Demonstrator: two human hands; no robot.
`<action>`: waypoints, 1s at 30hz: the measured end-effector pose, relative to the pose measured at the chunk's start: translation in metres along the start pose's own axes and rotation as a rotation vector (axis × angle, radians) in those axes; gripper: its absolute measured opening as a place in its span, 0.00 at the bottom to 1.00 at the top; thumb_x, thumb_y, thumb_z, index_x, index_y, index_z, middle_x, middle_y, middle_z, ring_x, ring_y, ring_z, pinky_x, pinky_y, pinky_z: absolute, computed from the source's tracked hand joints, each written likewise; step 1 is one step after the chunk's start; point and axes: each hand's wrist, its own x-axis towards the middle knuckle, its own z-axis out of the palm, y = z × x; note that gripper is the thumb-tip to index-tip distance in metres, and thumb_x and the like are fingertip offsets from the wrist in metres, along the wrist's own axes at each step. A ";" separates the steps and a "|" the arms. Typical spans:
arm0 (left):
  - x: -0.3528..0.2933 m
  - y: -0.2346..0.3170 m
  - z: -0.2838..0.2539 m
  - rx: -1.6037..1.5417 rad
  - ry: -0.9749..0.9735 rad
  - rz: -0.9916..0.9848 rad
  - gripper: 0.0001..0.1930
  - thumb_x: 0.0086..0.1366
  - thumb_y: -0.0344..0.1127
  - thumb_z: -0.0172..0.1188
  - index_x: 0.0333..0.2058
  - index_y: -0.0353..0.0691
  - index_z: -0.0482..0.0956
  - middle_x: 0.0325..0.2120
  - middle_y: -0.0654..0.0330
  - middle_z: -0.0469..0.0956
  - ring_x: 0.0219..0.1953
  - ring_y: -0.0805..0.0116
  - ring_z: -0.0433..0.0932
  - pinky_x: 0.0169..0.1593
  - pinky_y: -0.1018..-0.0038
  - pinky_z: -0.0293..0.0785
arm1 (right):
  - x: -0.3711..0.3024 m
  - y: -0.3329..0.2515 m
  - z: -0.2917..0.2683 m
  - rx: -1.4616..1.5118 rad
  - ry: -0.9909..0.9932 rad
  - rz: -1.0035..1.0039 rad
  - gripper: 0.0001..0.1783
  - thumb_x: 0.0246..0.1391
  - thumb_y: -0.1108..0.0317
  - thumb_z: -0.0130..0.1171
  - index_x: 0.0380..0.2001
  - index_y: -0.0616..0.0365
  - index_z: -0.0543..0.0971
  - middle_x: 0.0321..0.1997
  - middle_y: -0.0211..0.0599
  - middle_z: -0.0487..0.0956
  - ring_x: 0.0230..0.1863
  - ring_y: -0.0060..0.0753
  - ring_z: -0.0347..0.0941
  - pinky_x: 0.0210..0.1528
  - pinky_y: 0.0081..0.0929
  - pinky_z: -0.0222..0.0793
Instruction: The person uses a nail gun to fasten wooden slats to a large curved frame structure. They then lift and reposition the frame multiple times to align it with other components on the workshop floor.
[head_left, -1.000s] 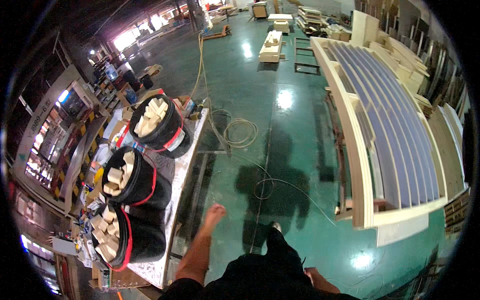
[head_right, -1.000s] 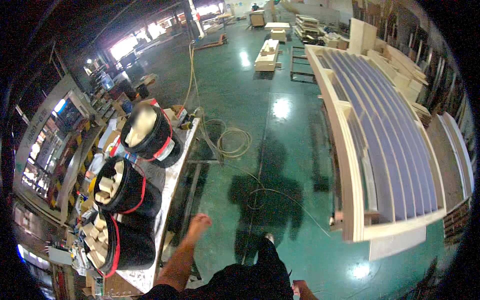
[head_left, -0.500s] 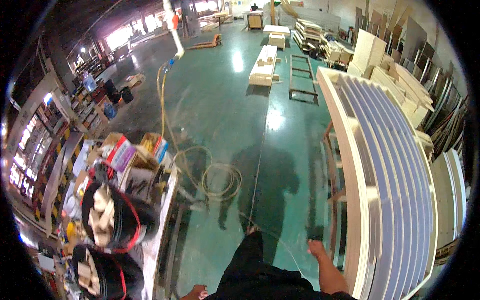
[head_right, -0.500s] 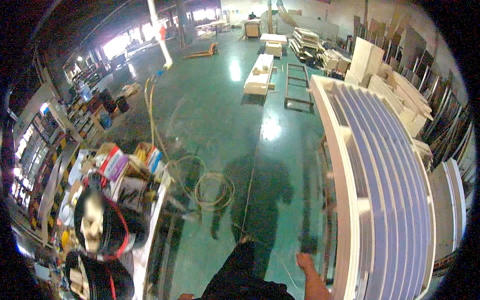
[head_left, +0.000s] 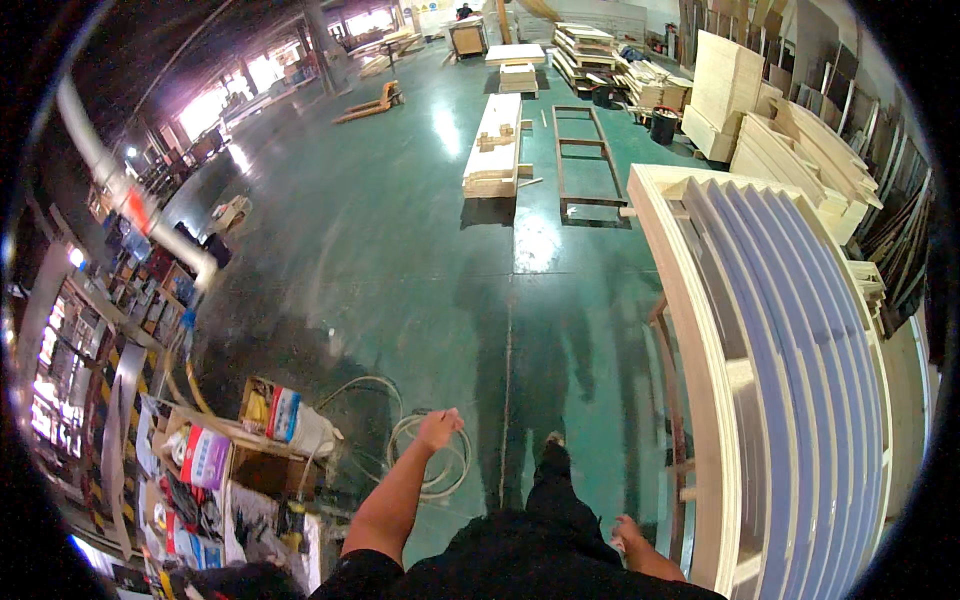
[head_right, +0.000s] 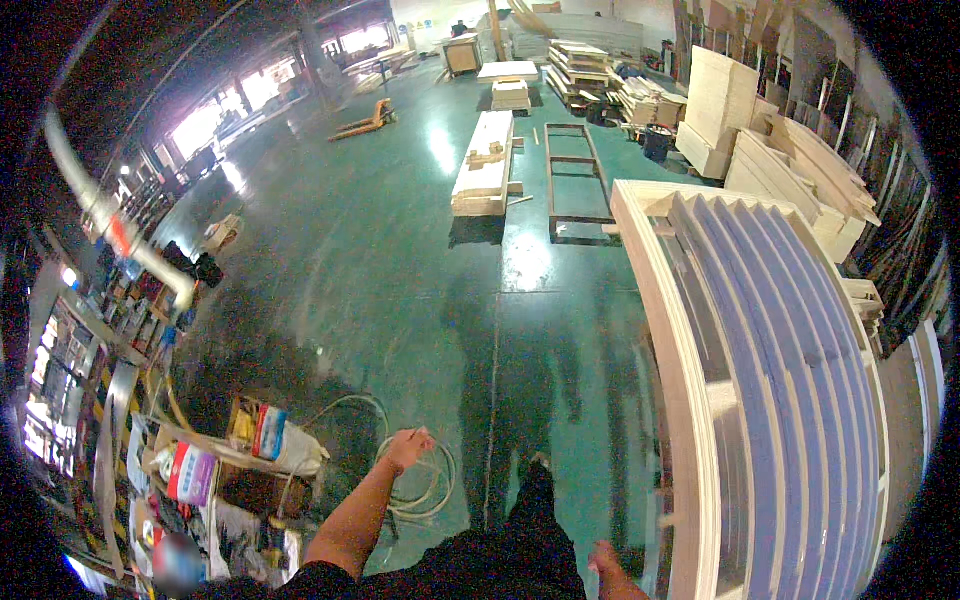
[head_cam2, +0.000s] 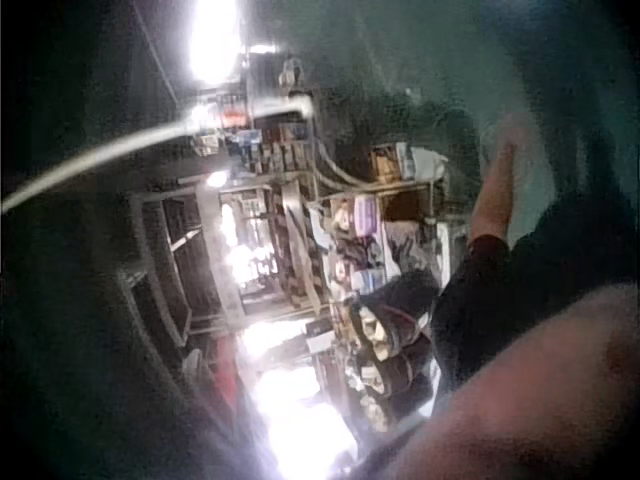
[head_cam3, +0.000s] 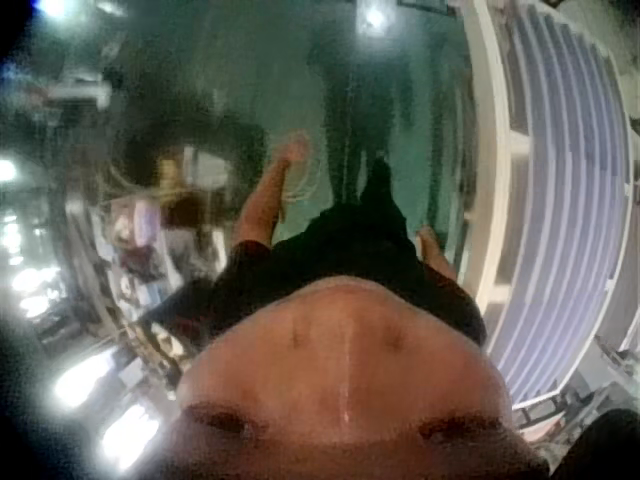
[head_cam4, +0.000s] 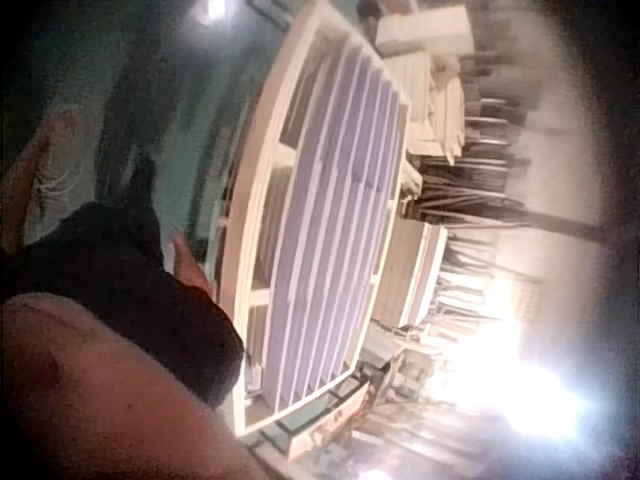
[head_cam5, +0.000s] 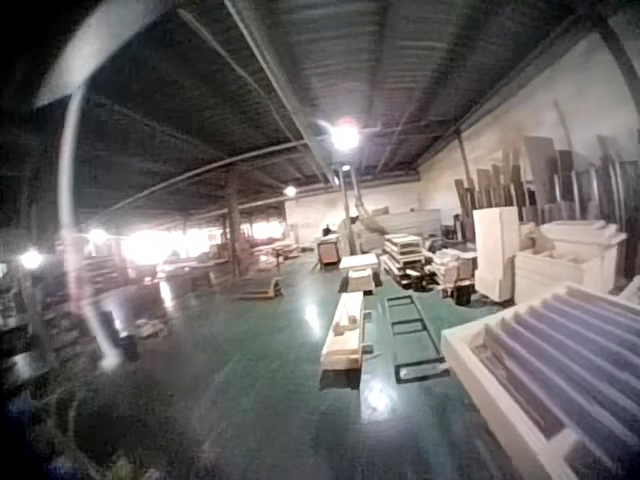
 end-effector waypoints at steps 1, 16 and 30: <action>0.029 0.015 0.009 0.008 0.019 -0.031 0.25 0.74 0.54 0.52 0.30 0.38 0.85 0.25 0.51 0.81 0.33 0.57 0.81 0.43 0.62 0.76 | 0.041 -0.032 -0.012 -0.343 -0.106 -0.156 0.26 0.43 0.60 0.71 0.49 0.52 0.82 0.39 0.48 0.85 0.38 0.50 0.84 0.39 0.48 0.79; 0.286 -0.050 -0.021 0.800 -0.685 -0.514 0.13 0.66 0.39 0.60 0.43 0.38 0.83 0.40 0.51 0.85 0.37 0.52 0.82 0.43 0.58 0.78 | 0.123 -0.803 -0.320 0.284 0.298 -0.840 0.13 0.63 0.67 0.59 0.46 0.64 0.81 0.35 0.34 0.82 0.37 0.28 0.79 0.44 0.27 0.75; 1.103 0.386 -0.005 0.118 -0.067 0.186 0.14 0.71 0.37 0.52 0.49 0.36 0.77 0.28 0.48 0.83 0.32 0.53 0.86 0.43 0.58 0.80 | 0.311 -0.858 -0.599 -0.218 1.314 -0.266 0.27 0.59 0.71 0.62 0.62 0.61 0.73 0.64 0.51 0.72 0.65 0.55 0.68 0.67 0.50 0.64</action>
